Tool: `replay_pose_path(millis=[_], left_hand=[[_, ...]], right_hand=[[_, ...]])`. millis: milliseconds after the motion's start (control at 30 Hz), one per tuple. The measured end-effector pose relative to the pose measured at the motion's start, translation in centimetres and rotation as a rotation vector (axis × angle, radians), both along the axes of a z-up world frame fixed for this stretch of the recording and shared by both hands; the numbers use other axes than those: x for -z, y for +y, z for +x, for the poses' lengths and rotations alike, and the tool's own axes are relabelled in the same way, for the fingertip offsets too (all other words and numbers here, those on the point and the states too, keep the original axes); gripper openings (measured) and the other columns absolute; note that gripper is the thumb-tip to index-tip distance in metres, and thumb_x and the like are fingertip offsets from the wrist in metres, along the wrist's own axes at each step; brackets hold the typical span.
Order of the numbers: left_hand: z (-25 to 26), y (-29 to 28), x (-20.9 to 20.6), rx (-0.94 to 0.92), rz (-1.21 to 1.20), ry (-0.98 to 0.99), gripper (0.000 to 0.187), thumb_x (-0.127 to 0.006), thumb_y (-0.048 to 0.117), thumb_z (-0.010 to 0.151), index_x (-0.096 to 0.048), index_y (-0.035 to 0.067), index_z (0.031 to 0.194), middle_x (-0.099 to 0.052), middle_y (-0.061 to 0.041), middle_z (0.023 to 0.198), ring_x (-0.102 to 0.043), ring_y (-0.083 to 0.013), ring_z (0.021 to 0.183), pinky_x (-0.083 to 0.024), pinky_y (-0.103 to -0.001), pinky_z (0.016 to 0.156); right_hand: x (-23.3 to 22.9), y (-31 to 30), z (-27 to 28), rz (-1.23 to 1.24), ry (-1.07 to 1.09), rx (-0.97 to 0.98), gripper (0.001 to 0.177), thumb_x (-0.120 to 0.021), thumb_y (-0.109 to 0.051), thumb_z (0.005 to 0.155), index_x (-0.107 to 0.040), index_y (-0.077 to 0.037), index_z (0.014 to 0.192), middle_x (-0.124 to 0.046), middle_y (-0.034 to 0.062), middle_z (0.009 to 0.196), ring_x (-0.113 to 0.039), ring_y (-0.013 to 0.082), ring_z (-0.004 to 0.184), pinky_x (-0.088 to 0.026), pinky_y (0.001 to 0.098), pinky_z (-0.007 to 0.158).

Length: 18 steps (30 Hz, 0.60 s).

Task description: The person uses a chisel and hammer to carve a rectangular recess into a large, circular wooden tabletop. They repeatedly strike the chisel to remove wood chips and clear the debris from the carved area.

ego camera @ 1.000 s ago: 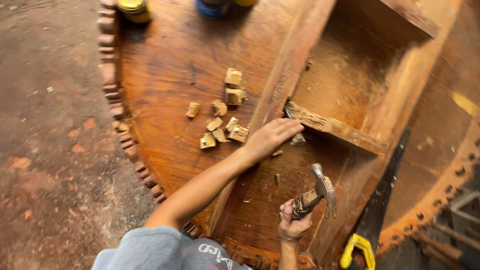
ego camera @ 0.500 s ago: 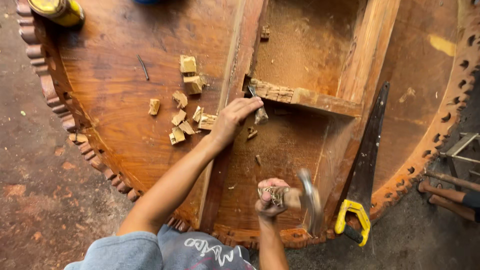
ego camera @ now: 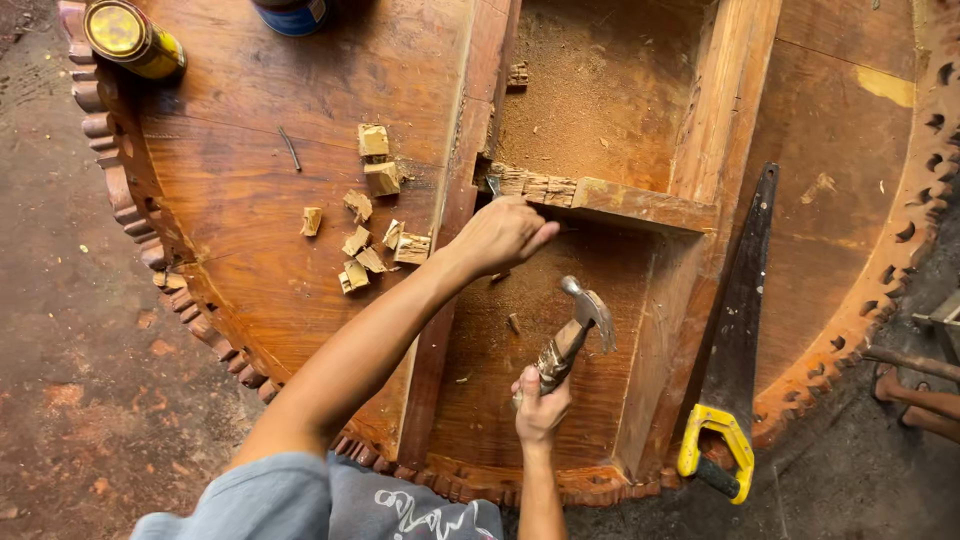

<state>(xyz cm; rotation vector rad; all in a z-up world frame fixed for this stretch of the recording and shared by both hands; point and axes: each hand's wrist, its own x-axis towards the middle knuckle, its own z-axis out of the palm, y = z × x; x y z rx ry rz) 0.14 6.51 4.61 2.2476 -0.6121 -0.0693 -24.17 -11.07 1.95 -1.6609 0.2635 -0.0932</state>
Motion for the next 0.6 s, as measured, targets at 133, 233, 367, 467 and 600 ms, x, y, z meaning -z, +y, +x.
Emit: replay_pose_path(millis=[133,233,367,467,600], left_hand=[[-2.0,-0.5,2.1,0.018,-0.071,-0.222,0.047,-0.061,0.032,0.105,-0.062,0.007,0.065,-0.061,-0.012,0.066,-0.058,-0.0308,0.073,-0.046,-0.046,0.077],[-1.6,-0.4,2.7,0.069,0.004,-0.231,0.046,-0.061,0.034,0.103,-0.062,0.008,0.065,-0.059,-0.011,0.063,-0.053,-0.0287,0.070,-0.044,-0.046,0.078],[-3.6,-0.4,5.3,0.068,0.088,-0.387,0.034,-0.065,0.034,0.100,-0.062,0.008,0.078,-0.063,-0.012,0.080,-0.056,-0.0313,0.087,-0.045,-0.044,0.084],[-4.4,-1.6,4.8,0.277,0.596,-0.286,0.017,-0.060,0.024,0.102,-0.062,0.010,0.093,-0.065,-0.008,0.091,-0.058,-0.0257,0.097,-0.044,-0.045,0.101],[-4.4,0.1,4.8,0.214,0.518,-0.464,0.035,-0.065,0.027,0.073,-0.063,0.009,0.103,-0.065,-0.014,0.100,-0.061,-0.0316,0.103,-0.042,-0.046,0.104]], right_hand=[[1.6,-1.9,-1.9,0.085,0.027,0.029,0.026,-0.063,-0.027,0.102,-0.055,-0.002,0.102,-0.060,0.0038,0.072,-0.057,0.0113,0.056,-0.051,0.0268,0.049],[3.1,-2.7,-0.5,0.237,0.056,0.047,0.025,-0.066,-0.024,0.101,-0.053,-0.005,0.092,-0.056,0.0015,0.066,-0.048,0.0080,0.049,-0.039,0.0227,0.043],[-0.5,-3.8,-3.3,0.201,0.119,0.012,0.027,-0.067,-0.026,0.103,-0.054,-0.005,0.091,-0.055,-0.0006,0.068,-0.049,0.0069,0.054,-0.039,0.0213,0.047],[-3.0,-3.1,-0.4,-0.002,-0.006,-0.021,0.029,-0.064,-0.032,0.099,-0.058,-0.004,0.096,-0.061,0.0004,0.069,-0.057,0.0077,0.056,-0.046,0.0217,0.048],[-4.6,-3.8,-2.1,-0.024,0.078,-0.006,0.036,-0.067,-0.036,0.103,-0.060,-0.003,0.091,-0.062,0.0031,0.070,-0.051,0.0084,0.054,-0.040,0.0230,0.049]])
